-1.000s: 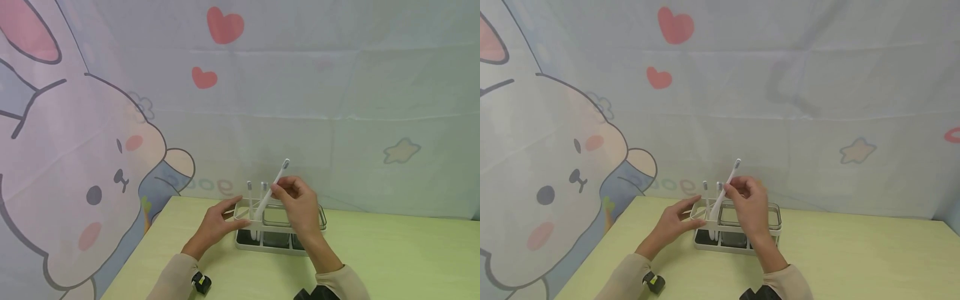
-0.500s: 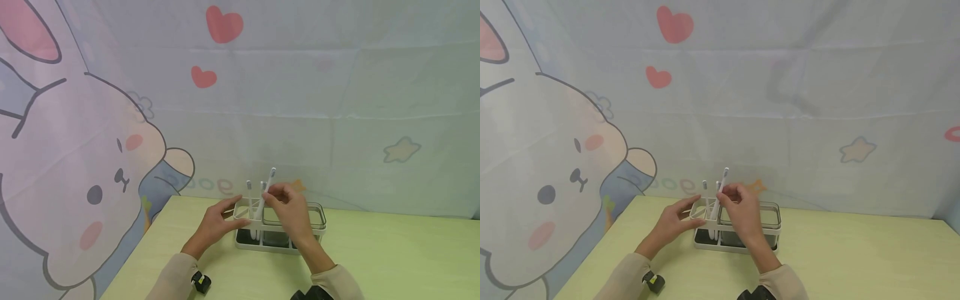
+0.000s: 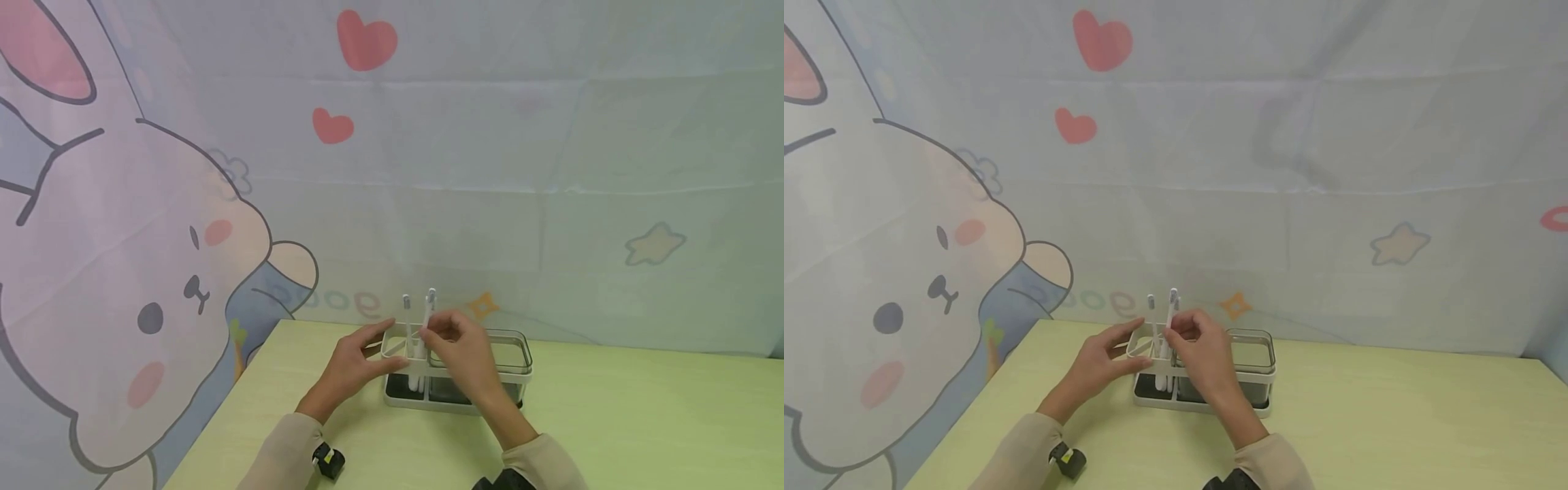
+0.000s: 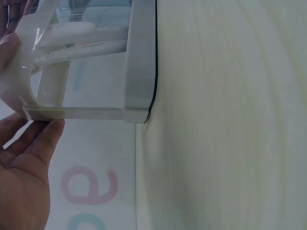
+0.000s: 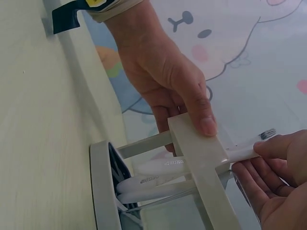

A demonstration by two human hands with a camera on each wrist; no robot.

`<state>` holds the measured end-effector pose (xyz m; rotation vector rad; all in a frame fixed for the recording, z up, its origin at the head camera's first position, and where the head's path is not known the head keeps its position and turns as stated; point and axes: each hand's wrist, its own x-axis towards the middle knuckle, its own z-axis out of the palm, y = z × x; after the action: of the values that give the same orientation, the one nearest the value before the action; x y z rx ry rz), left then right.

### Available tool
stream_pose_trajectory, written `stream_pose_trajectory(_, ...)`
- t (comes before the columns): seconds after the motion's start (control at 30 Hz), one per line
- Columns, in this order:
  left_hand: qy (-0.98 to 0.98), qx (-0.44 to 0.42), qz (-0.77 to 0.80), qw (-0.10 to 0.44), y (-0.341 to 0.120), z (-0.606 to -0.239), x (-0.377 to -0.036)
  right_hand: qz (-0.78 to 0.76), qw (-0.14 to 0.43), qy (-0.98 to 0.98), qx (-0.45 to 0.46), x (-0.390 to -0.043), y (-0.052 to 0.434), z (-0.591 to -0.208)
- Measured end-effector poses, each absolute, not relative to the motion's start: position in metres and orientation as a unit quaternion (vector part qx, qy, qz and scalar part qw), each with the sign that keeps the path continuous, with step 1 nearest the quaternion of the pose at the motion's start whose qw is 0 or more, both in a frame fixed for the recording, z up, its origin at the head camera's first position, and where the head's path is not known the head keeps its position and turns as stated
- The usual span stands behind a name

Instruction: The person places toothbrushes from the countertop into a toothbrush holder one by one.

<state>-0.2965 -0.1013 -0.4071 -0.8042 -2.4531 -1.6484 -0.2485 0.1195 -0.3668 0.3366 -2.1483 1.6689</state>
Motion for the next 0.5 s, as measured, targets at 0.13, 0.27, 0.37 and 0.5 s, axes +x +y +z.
stream_pose_trajectory(0.13,-0.798,-0.263,-0.541,0.037,-0.1012,-0.4068,-0.296,0.587,0.193,-0.777,0.117,-0.2488,0.1193,-0.3687)
stream_pose_trajectory(0.27,-0.798,-0.265,-0.54,0.038,-0.1012,-0.4061,-0.2957,0.577,0.194,-0.785,0.118,-0.2485,0.1189,-0.3692)
stream_pose_trajectory(0.37,-0.797,-0.27,-0.538,0.041,-0.1012,-0.406,-0.296,0.571,0.197,-0.788,0.12,-0.2487,0.1188,-0.3694)
stream_pose_trajectory(0.5,-0.799,-0.264,-0.538,0.04,-0.1013,-0.406,-0.2959,0.57,0.196,-0.789,0.121,-0.2486,0.1188,-0.369)
